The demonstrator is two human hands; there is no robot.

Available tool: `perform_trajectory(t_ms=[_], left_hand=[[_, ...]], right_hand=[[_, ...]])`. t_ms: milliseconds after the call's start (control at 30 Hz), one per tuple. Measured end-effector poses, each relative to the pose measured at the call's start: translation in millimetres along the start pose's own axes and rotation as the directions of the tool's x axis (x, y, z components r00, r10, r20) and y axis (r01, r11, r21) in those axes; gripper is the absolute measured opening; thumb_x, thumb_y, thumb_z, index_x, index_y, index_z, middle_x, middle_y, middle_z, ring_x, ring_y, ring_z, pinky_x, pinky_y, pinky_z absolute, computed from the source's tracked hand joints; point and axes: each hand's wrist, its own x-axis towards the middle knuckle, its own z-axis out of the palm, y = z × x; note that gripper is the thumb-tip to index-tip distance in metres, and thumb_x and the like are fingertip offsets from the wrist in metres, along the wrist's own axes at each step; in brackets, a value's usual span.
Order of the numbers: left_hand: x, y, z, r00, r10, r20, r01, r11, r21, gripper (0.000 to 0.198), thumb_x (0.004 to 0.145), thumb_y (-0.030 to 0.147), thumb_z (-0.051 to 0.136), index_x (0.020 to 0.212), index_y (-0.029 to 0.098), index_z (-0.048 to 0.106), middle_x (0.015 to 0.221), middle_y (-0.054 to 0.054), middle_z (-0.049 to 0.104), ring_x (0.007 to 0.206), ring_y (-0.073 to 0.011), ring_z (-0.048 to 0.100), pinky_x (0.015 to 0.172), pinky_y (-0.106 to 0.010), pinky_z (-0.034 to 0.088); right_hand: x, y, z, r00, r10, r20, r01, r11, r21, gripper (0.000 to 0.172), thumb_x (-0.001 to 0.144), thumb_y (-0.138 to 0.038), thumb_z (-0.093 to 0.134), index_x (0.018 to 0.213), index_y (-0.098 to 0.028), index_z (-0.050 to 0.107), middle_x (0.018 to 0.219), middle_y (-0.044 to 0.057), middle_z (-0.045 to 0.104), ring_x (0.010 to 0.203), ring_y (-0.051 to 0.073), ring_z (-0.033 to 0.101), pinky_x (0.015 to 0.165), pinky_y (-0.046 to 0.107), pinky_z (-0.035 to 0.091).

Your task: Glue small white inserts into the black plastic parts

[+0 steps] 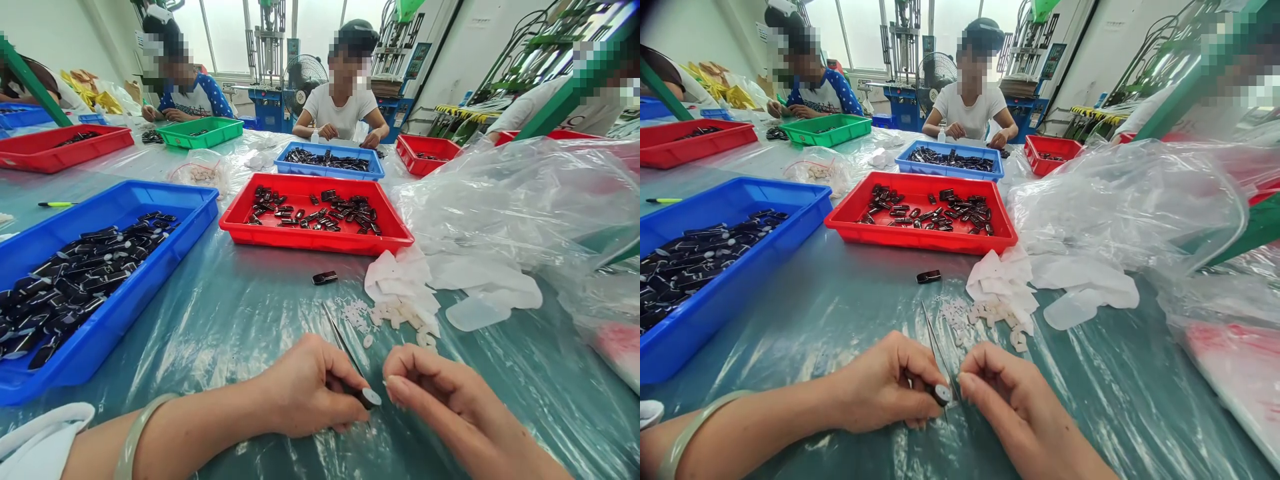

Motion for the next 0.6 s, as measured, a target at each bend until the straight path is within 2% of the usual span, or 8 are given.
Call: perform_trajectory(t_ms=[67, 200, 400, 600], left_hand=[[-0.2, 0.5, 0.0, 1.0, 0.012, 0.014, -0.012, 1.0, 0.024, 0.018, 0.062, 0.022, 0.068, 0.075, 0.009, 0.07, 0.069, -0.003, 0.059, 0.047, -0.0087, 0.054, 0.045, -0.018, 0.042], [0.5, 0.7, -0.1, 0.998, 0.052, 0.027, -0.053, 0.997, 0.055, 0.013, 0.064, 0.02, 0.066, 0.071, 0.01, 0.068, 0.07, -0.002, 0.057, 0.045, -0.0071, 0.051, 0.044, -0.017, 0.041], [-0.2, 1.9, 0.1, 0.996, 0.074, 0.043, -0.078, 0.994, 0.083, 0.009, 0.065, 0.019, 0.064, 0.068, 0.01, 0.066, 0.067, -0.001, 0.056, 0.047, -0.009, 0.055, 0.044, -0.017, 0.042], [0.4, 1.6, -0.2, 0.996, 0.075, 0.05, -0.079, 0.993, 0.089, 0.013, 0.066, 0.02, 0.063, 0.073, 0.01, 0.068, 0.071, -0.002, 0.057, 0.048, -0.0089, 0.054, 0.045, -0.018, 0.042]], right_hand=[[-1.2, -3.0, 0.3, 0.992, 0.08, 0.095, -0.095, 0.982, 0.165, 0.032, 0.089, -0.045, 0.042, 0.069, -0.02, 0.046, 0.062, -0.004, 0.038, 0.056, 0.01, 0.035, 0.049, 0.021, 0.033], [0.6, -3.9, 1.8, 0.972, 0.112, 0.205, -0.173, 0.935, 0.309, 0.032, 0.088, -0.045, 0.043, 0.07, -0.02, 0.043, 0.063, -0.005, 0.032, 0.059, 0.01, 0.029, 0.052, 0.023, 0.027], [2.7, -5.1, 3.6, 0.955, 0.136, 0.262, -0.227, 0.906, 0.358, 0.035, 0.087, -0.049, 0.044, 0.068, -0.02, 0.04, 0.064, -0.005, 0.03, 0.06, 0.011, 0.026, 0.054, 0.025, 0.023], [1.2, -1.2, 5.7, 0.947, 0.171, 0.27, -0.262, 0.899, 0.351, 0.036, 0.088, -0.051, 0.042, 0.07, -0.021, 0.041, 0.065, -0.005, 0.031, 0.061, 0.011, 0.026, 0.055, 0.026, 0.023]])
